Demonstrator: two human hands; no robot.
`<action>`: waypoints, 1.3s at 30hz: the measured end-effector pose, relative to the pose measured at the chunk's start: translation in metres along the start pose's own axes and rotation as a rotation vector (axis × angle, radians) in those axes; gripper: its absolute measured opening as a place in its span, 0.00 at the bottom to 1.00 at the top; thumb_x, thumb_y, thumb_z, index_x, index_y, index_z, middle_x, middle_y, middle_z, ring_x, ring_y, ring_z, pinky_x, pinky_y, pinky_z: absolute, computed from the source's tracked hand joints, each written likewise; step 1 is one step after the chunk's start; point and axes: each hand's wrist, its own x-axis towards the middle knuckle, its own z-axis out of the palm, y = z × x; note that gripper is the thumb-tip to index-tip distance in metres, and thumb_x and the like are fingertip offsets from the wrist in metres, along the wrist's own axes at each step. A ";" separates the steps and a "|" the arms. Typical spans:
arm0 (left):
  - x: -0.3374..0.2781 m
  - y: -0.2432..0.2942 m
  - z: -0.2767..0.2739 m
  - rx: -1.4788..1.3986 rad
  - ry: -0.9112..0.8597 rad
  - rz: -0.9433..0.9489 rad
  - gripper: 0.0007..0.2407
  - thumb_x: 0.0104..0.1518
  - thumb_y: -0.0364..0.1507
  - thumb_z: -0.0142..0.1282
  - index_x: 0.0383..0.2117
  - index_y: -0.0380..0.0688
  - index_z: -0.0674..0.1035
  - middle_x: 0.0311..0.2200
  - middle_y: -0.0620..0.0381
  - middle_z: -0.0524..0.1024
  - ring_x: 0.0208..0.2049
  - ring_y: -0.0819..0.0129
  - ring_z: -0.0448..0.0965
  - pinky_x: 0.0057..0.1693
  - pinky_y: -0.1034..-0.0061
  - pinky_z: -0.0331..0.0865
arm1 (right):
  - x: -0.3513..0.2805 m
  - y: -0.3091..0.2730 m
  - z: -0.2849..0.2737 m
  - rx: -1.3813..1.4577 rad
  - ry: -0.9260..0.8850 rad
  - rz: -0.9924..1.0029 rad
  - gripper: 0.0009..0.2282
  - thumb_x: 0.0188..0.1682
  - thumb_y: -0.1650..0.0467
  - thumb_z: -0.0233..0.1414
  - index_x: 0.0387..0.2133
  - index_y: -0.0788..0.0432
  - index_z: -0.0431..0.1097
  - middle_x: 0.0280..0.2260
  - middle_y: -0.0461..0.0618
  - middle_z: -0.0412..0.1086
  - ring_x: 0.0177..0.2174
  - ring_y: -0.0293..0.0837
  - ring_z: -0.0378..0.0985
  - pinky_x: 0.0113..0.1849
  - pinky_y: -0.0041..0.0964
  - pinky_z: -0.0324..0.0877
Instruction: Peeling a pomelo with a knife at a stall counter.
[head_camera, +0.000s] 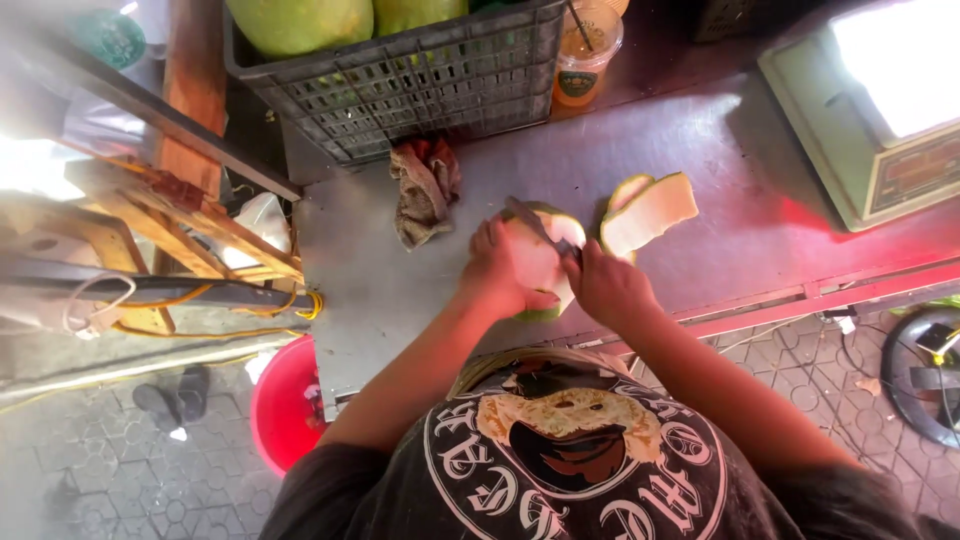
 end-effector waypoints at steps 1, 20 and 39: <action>-0.002 0.005 -0.001 0.008 0.005 -0.028 0.64 0.20 0.47 0.79 0.67 0.35 0.46 0.69 0.38 0.51 0.71 0.42 0.49 0.70 0.59 0.57 | 0.014 0.001 0.000 -0.024 -0.014 0.004 0.13 0.59 0.60 0.43 0.40 0.59 0.63 0.26 0.62 0.73 0.24 0.61 0.78 0.24 0.55 0.72; -0.012 0.004 0.009 0.067 0.113 0.065 0.63 0.27 0.51 0.79 0.65 0.29 0.44 0.65 0.32 0.52 0.66 0.35 0.53 0.64 0.54 0.62 | 0.001 0.079 0.077 0.500 -0.351 0.347 0.24 0.58 0.53 0.37 0.41 0.60 0.71 0.33 0.64 0.75 0.37 0.63 0.78 0.39 0.52 0.70; -0.016 0.010 -0.004 0.093 0.084 -0.018 0.64 0.27 0.53 0.78 0.65 0.27 0.42 0.65 0.31 0.52 0.65 0.35 0.57 0.61 0.56 0.67 | -0.006 0.091 0.078 0.674 -0.572 0.626 0.24 0.59 0.50 0.34 0.39 0.59 0.63 0.22 0.54 0.65 0.16 0.48 0.66 0.20 0.47 0.63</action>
